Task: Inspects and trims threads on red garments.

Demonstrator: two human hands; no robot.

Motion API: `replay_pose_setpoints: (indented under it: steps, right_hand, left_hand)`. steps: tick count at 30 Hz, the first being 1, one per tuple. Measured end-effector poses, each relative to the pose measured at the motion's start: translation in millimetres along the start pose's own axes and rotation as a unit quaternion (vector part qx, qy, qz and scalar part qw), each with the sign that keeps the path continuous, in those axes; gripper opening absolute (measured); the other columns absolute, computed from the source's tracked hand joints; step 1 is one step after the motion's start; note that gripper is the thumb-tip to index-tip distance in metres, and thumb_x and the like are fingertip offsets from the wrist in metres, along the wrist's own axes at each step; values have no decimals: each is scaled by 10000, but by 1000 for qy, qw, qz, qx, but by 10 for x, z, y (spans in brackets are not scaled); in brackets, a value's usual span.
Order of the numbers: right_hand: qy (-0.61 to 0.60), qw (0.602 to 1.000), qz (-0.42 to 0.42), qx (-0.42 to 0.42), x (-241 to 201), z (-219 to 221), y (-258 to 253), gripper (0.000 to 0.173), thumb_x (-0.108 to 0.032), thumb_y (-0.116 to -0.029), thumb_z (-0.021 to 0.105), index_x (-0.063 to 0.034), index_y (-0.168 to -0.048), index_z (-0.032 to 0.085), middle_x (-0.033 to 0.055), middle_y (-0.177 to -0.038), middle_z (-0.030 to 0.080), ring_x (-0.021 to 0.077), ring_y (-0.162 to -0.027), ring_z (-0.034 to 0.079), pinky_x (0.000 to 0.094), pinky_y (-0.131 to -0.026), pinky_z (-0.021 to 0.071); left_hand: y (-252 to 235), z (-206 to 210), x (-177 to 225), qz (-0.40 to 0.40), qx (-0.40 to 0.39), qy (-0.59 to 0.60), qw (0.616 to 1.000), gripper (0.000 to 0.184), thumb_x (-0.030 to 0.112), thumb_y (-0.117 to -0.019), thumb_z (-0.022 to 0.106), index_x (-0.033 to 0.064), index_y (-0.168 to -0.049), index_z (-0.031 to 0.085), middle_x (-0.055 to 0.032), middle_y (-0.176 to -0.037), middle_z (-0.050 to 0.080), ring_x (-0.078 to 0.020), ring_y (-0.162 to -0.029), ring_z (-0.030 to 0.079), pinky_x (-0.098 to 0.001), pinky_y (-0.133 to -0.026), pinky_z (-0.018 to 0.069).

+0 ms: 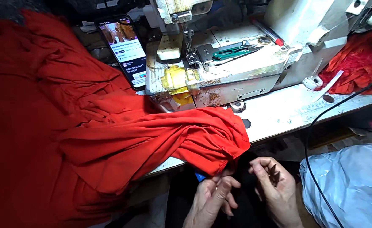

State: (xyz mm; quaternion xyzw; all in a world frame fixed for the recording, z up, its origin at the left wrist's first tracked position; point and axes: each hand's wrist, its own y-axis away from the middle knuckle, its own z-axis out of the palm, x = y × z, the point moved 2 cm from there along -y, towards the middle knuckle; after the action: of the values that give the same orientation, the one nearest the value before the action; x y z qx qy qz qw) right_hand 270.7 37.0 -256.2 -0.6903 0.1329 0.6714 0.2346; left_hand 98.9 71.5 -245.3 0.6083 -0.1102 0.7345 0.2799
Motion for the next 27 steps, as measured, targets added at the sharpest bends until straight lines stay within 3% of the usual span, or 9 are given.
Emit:
replay_pose_setpoints:
  steps: [3,7,11,14,19,21,23,25,27]
  right_hand:
    - [-3,1000,7,-8,45,237,-9,389,-262,-916,727,39,-1148,648,35,-973,721,31,-696,641,180,-552,521]
    - [-131,989,66,-20,55,391,46,66,-35,-908,660,-12,-967,642,-5,-747,673,19,-461,542,184,-386,466]
    - [-299,951,72,3,56,88,132,152,-32,-978,562,-62,-971,711,35,-779,733,24,-462,571,194,-428,511]
    - [-258,961,60,83,81,-60,91,166,42,-965,506,-11,-965,663,57,-765,726,20,-413,529,179,-388,478]
    - [-85,989,-125,9,-147,66,-119,157,13,-965,595,24,-1084,697,56,-1054,734,7,-529,579,161,-444,512]
    - [-21,977,-211,-4,-220,141,-363,209,-42,-999,553,-14,-1120,721,43,-1055,723,-9,-598,592,144,-504,519]
    - [38,960,-271,-66,-327,239,-588,283,-102,-999,559,-95,-1235,714,17,-1174,722,-2,-839,670,149,-729,569]
    - [41,938,-298,-170,-461,434,-672,383,-176,-988,586,-150,-1366,641,-15,-1310,684,-41,-947,650,131,-826,538]
    - [-6,914,-305,-269,-669,735,-584,464,-227,-979,618,-90,-1422,594,28,-1321,682,-21,-1048,651,180,-922,535]
  left_hand:
    - [4,150,-159,-17,34,293,955,698,684,-882,581,62,-1187,664,-111,-1067,729,-188,-812,720,-329,-680,610]
    - [76,129,-72,68,193,316,926,332,305,-1078,483,59,-1096,705,-149,-1048,759,-233,-912,752,-367,-805,627]
    - [298,-129,281,162,180,421,874,189,160,-924,629,66,-913,792,-67,-873,771,-143,-878,752,-326,-902,597]
    - [382,-289,306,181,166,363,899,223,161,-926,593,119,-883,807,-11,-865,779,-71,-871,745,-274,-858,602]
    - [411,-239,205,146,152,449,869,203,162,-917,617,67,-885,793,-75,-872,775,-140,-872,757,-331,-856,612]
    - [406,-203,242,162,143,427,878,205,178,-916,611,88,-879,792,-65,-862,772,-151,-854,756,-344,-831,612]
    - [437,-231,392,246,126,312,909,178,158,-950,610,116,-942,782,-55,-932,769,-157,-905,742,-368,-865,593]
    - [541,-265,802,328,160,150,919,154,184,-937,663,202,-993,805,40,-967,770,-50,-931,717,-278,-861,584]
    - [664,-300,1232,371,175,51,911,145,214,-928,680,240,-991,808,89,-965,763,0,-929,696,-229,-853,569]
